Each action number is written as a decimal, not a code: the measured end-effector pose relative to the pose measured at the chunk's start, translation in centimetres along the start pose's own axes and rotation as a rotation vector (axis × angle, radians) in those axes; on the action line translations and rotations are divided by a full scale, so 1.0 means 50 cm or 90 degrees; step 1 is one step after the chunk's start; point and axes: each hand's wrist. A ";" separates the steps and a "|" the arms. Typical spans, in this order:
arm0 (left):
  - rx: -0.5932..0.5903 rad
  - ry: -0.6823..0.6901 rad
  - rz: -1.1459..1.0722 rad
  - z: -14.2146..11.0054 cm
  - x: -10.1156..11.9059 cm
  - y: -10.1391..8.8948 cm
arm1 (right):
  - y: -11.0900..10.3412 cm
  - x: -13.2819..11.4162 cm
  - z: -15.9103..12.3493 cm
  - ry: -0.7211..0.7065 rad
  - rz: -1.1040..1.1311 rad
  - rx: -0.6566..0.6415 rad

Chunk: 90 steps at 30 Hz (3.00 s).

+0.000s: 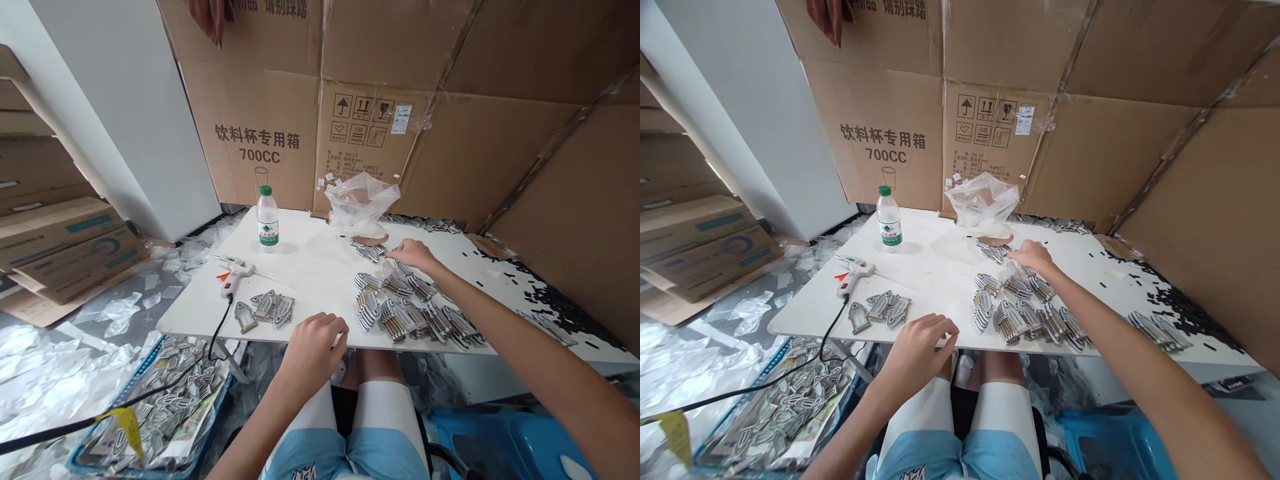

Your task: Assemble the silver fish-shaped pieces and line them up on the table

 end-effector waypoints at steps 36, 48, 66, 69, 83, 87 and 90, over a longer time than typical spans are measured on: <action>0.063 -0.113 -0.451 -0.025 0.088 -0.035 | 0.145 -0.041 -0.599 -0.363 0.708 0.340; -0.041 0.040 -0.387 -0.024 0.068 -0.052 | 0.093 -0.038 -0.609 -0.330 0.863 0.145; -0.020 -0.233 -0.724 -0.006 0.070 -0.008 | 0.074 -0.057 -0.611 -0.312 0.536 0.328; 0.005 -0.231 -0.740 -0.007 0.073 -0.001 | 0.074 -0.066 -0.608 -0.374 0.424 0.394; 0.034 -0.175 -0.722 -0.012 0.070 0.009 | 0.052 -0.093 -0.576 -0.436 0.348 0.443; 0.015 -0.174 -0.686 -0.011 0.069 0.002 | 0.021 -0.083 -0.552 -0.434 0.398 0.407; 0.016 -0.184 -0.602 -0.013 0.065 -0.011 | -0.009 -0.042 -0.511 -0.425 0.398 0.369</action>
Point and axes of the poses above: each hand's wrist, its own z-axis towards the middle knuckle, its own y-axis out of the palm, x = y × z, and after that the axes turned 10 degrees about -z, right-handed
